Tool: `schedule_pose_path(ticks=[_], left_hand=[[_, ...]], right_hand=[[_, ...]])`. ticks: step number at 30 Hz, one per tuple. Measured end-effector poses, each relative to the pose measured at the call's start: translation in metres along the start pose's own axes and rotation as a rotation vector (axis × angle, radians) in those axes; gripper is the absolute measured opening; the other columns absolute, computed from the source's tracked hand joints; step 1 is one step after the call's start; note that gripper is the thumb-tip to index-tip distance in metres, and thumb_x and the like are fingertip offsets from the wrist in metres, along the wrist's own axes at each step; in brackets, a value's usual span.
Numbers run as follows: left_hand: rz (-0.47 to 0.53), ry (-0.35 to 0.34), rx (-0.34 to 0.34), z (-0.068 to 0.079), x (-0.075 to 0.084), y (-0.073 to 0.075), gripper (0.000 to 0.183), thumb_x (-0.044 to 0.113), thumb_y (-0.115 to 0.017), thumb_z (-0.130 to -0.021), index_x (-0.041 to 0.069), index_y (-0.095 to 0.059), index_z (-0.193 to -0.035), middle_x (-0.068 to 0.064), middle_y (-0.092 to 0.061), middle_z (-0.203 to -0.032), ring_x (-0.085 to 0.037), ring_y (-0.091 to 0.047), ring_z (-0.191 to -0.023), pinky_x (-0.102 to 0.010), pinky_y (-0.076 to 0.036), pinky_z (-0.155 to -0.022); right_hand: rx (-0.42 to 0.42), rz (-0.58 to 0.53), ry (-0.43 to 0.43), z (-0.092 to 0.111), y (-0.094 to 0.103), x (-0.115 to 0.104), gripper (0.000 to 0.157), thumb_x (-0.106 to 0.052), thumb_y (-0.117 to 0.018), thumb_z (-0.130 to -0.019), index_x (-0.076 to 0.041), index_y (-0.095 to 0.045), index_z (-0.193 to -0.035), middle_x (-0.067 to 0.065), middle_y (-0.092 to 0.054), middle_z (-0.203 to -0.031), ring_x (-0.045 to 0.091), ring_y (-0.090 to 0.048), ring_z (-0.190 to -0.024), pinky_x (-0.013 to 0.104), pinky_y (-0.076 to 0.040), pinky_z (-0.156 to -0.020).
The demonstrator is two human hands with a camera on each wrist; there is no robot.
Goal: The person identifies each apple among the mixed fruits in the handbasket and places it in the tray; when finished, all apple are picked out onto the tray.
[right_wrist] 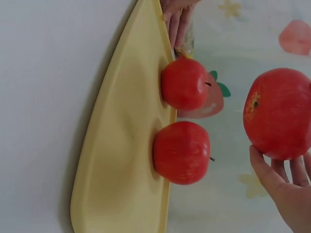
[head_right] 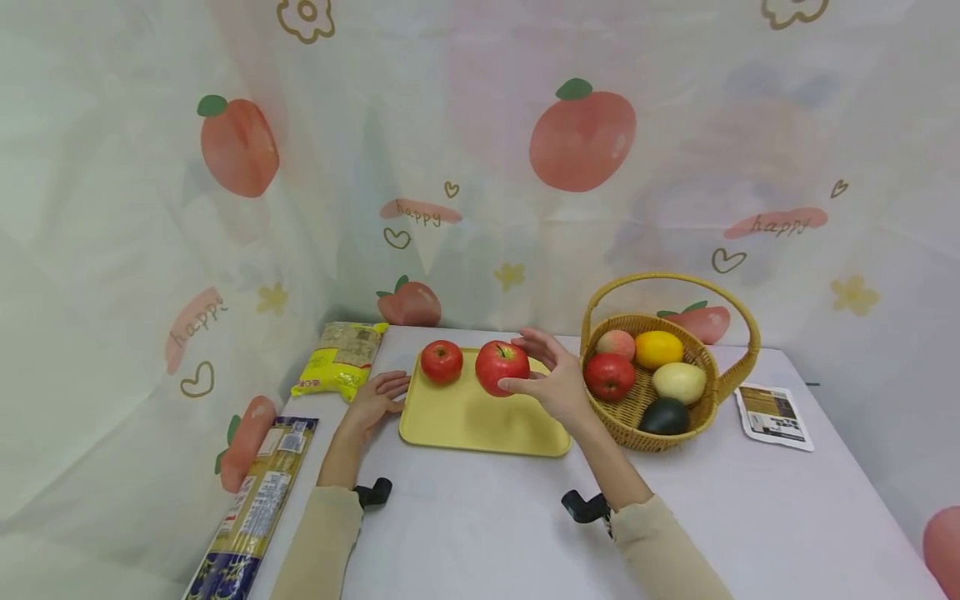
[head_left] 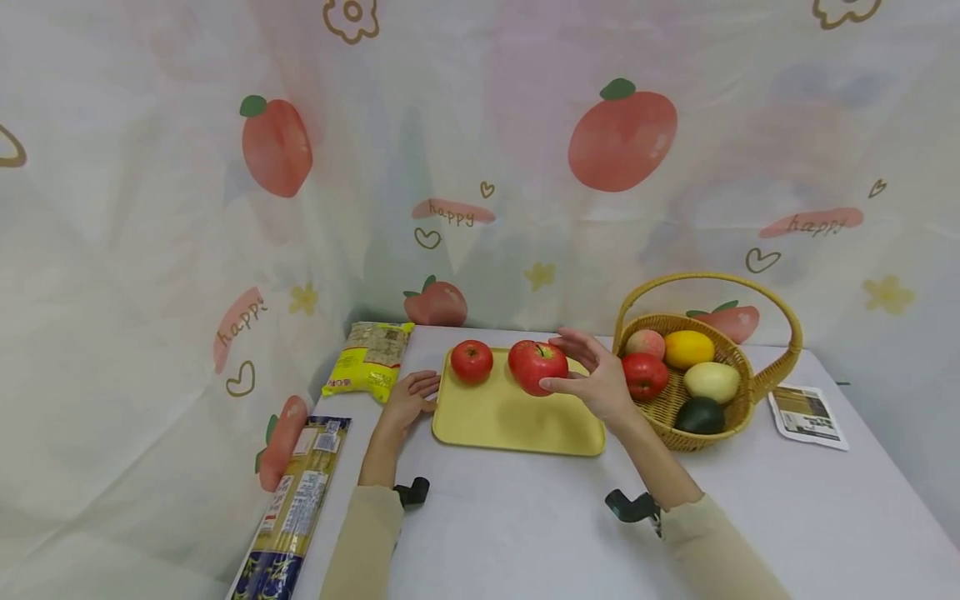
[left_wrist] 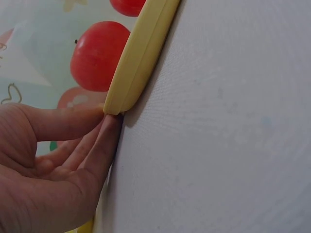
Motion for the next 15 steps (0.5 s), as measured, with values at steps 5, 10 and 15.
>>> schedule_pose_path(ticks=[5,10,15], left_hand=[[0.004,0.005,0.008,0.001,0.000,0.000,0.064,-0.023,-0.060,-0.087,0.001,-0.055,-0.146,-0.019,-0.062,-0.144,-0.032,-0.058,-0.135,-0.046,-0.049,-0.111],[0.012,0.000,0.005,0.001,0.000,-0.001,0.064,-0.024,-0.059,-0.087,0.000,-0.055,-0.146,-0.020,-0.061,-0.144,-0.032,-0.058,-0.135,-0.046,-0.049,-0.110],[0.010,0.002,0.007,0.000,0.000,-0.001,0.063,-0.023,-0.059,-0.087,0.001,-0.055,-0.146,-0.019,-0.062,-0.144,-0.032,-0.059,-0.135,-0.045,-0.050,-0.109]], right_hand=[[-0.004,-0.034,-0.014,-0.002,-0.013,0.007,0.077,-0.007,-0.091,-0.080,-0.013,-0.054,-0.148,0.013,-0.061,-0.143,0.022,-0.057,-0.132,0.025,-0.057,-0.096],[0.011,-0.054,-0.032,-0.003,-0.026,0.013,0.078,-0.009,-0.093,-0.077,-0.014,-0.057,-0.146,0.011,-0.062,-0.142,0.020,-0.058,-0.130,0.027,-0.057,-0.096],[0.019,-0.061,-0.044,-0.006,-0.039,0.019,0.082,-0.009,-0.094,-0.076,-0.007,-0.055,-0.147,0.010,-0.062,-0.142,0.022,-0.058,-0.129,0.028,-0.056,-0.098]])
Point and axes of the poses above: each hand's wrist, its own z-axis away from the middle knuckle, its own y-axis out of the back of the hand, x = y × z, the point moved 4 cm from there along -z, towards the middle knuckle
